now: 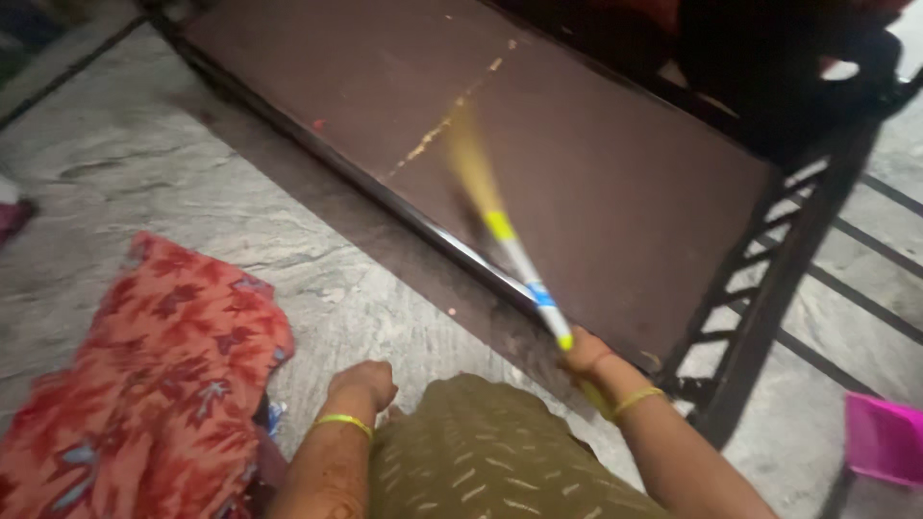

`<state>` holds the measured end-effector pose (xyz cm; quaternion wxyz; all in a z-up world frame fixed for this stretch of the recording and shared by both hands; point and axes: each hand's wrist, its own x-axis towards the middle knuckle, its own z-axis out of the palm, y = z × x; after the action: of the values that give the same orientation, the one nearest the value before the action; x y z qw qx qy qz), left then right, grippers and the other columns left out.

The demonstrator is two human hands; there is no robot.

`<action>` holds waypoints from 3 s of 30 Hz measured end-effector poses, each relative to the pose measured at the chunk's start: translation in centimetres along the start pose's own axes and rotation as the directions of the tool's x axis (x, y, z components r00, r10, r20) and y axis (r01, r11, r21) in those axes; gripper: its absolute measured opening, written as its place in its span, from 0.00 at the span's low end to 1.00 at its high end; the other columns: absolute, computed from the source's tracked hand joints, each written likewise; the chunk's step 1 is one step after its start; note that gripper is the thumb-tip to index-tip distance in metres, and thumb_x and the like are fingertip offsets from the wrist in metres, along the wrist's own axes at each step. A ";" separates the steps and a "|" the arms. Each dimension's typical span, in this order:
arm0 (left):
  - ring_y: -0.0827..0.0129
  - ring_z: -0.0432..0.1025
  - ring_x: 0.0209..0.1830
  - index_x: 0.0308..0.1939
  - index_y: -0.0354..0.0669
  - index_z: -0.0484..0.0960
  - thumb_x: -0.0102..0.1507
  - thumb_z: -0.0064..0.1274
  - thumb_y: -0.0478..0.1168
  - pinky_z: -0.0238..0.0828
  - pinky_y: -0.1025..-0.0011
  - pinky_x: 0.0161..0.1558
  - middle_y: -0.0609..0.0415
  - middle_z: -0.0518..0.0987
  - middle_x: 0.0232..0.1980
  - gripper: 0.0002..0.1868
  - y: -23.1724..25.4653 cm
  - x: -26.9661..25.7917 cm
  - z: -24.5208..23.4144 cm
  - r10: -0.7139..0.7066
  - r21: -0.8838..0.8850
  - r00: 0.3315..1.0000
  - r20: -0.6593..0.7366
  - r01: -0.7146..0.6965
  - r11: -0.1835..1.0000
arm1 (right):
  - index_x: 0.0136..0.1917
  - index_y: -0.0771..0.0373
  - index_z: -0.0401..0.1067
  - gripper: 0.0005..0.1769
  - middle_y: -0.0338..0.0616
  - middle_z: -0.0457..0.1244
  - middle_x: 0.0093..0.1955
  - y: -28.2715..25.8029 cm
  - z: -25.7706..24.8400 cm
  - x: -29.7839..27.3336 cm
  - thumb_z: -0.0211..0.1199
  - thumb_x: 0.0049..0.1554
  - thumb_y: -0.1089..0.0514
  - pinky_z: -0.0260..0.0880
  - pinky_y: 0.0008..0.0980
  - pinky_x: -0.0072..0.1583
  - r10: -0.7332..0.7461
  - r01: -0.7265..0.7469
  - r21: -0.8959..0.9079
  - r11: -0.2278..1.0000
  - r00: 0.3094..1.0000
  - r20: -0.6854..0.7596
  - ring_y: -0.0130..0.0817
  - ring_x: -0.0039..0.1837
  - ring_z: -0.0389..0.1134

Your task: The person sweeps the floor around and under a bed using a broom, moving items such as a dustpan and a plastic seat aside.

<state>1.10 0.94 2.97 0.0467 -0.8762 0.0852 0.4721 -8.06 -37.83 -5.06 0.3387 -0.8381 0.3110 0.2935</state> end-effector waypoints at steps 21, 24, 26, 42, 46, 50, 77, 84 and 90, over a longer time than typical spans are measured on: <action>0.58 0.64 0.72 0.63 0.55 0.78 0.66 0.53 0.53 0.66 0.55 0.67 0.54 0.65 0.73 0.22 4.8 0.3 -3.9 0.090 0.140 0.991 -0.103 -0.075 0.987 | 0.47 0.64 0.71 0.09 0.45 0.61 0.34 10.3 -2.0 4.4 0.66 0.59 0.58 0.63 0.39 0.32 0.384 -0.049 0.930 0.364 0.918 -0.102 0.36 0.30 0.63; 0.57 0.65 0.72 0.61 0.54 0.80 0.67 0.51 0.48 0.67 0.55 0.66 0.53 0.67 0.72 0.19 5.1 0.6 -4.7 0.141 0.230 0.976 -0.168 -0.100 0.968 | 0.54 0.71 0.72 0.18 0.50 0.65 0.37 8.3 -2.9 3.9 0.74 0.54 0.60 0.66 0.36 0.35 0.213 -0.052 0.550 0.833 0.949 -0.233 0.36 0.33 0.66; 0.55 0.64 0.72 0.61 0.51 0.80 0.66 0.52 0.51 0.65 0.54 0.67 0.51 0.67 0.72 0.21 5.9 0.6 -6.0 0.204 0.246 0.964 -0.173 -0.159 0.956 | 0.58 0.69 0.72 0.26 0.49 0.68 0.39 7.6 -3.3 0.9 0.79 0.52 0.57 0.67 0.31 0.38 0.160 -0.110 0.211 0.971 0.958 -0.239 0.32 0.36 0.68; 0.55 0.57 0.75 0.64 0.57 0.76 0.64 0.53 0.54 0.62 0.50 0.67 0.51 0.59 0.75 0.24 3.1 5.0 -7.2 0.286 0.312 0.939 -0.192 -0.218 0.925 | 0.52 0.71 0.74 0.14 0.52 0.67 0.39 19.4 3.3 -1.2 0.65 0.58 0.58 0.71 0.48 0.42 0.644 -0.425 0.718 0.551 0.764 -0.042 0.44 0.39 0.68; 0.56 0.59 0.74 0.63 0.55 0.77 0.65 0.52 0.54 0.64 0.51 0.67 0.51 0.62 0.74 0.23 0.6 6.3 -10.4 0.271 0.379 0.946 -0.175 -0.190 0.906 | 0.53 0.75 0.75 0.21 0.62 0.71 0.42 14.1 2.0 0.4 0.74 0.50 0.59 0.75 0.51 0.40 0.517 -0.246 0.688 0.683 0.828 -0.217 0.50 0.37 0.72; 0.56 0.63 0.72 0.60 0.51 0.80 0.66 0.51 0.54 0.66 0.52 0.65 0.51 0.68 0.71 0.21 -1.3 6.2 -14.2 0.278 0.370 0.936 -0.216 -0.185 0.910 | 0.67 0.74 0.62 0.38 0.64 0.73 0.45 2.4 3.5 2.0 0.75 0.54 0.51 0.75 0.45 0.44 0.565 -0.451 0.453 0.769 0.811 -0.151 0.48 0.41 0.75; 0.55 0.66 0.72 0.65 0.53 0.78 0.67 0.46 0.49 0.66 0.54 0.67 0.51 0.71 0.72 0.22 -11.5 18.4 -21.4 0.191 0.122 0.976 -0.100 -0.179 0.976 | 0.61 0.67 0.67 0.29 0.54 0.70 0.43 -11.9 -1.1 -10.6 0.75 0.51 0.58 0.77 0.41 0.37 0.524 -0.521 0.078 0.850 0.852 -0.024 0.41 0.33 0.71; 0.51 0.76 0.64 0.62 0.45 0.80 0.66 0.43 0.69 0.71 0.50 0.59 0.44 0.80 0.64 0.36 -4.6 25.9 -17.3 0.387 -0.762 0.915 -0.119 -0.334 0.555 | 0.64 0.60 0.69 0.30 0.52 0.69 0.41 -21.8 -3.2 -12.4 0.76 0.51 0.52 0.68 0.37 0.36 0.291 -0.297 0.039 0.954 0.951 0.106 0.35 0.33 0.65; 0.51 0.77 0.53 0.61 0.38 0.71 0.65 0.47 0.68 0.75 0.48 0.45 0.43 0.77 0.61 0.38 1.9 27.3 -17.7 0.306 -0.996 0.952 0.011 0.038 -0.081 | 0.69 0.54 0.69 0.40 0.48 0.71 0.48 -17.7 -0.6 -14.7 0.79 0.45 0.51 0.72 0.38 0.50 0.162 -0.170 0.178 0.969 0.985 0.054 0.35 0.47 0.72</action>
<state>29.97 -6.69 -10.08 -0.6441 -0.5546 -0.2043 0.4855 -4.51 -23.32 12.40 0.3940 -0.7688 0.3989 0.3074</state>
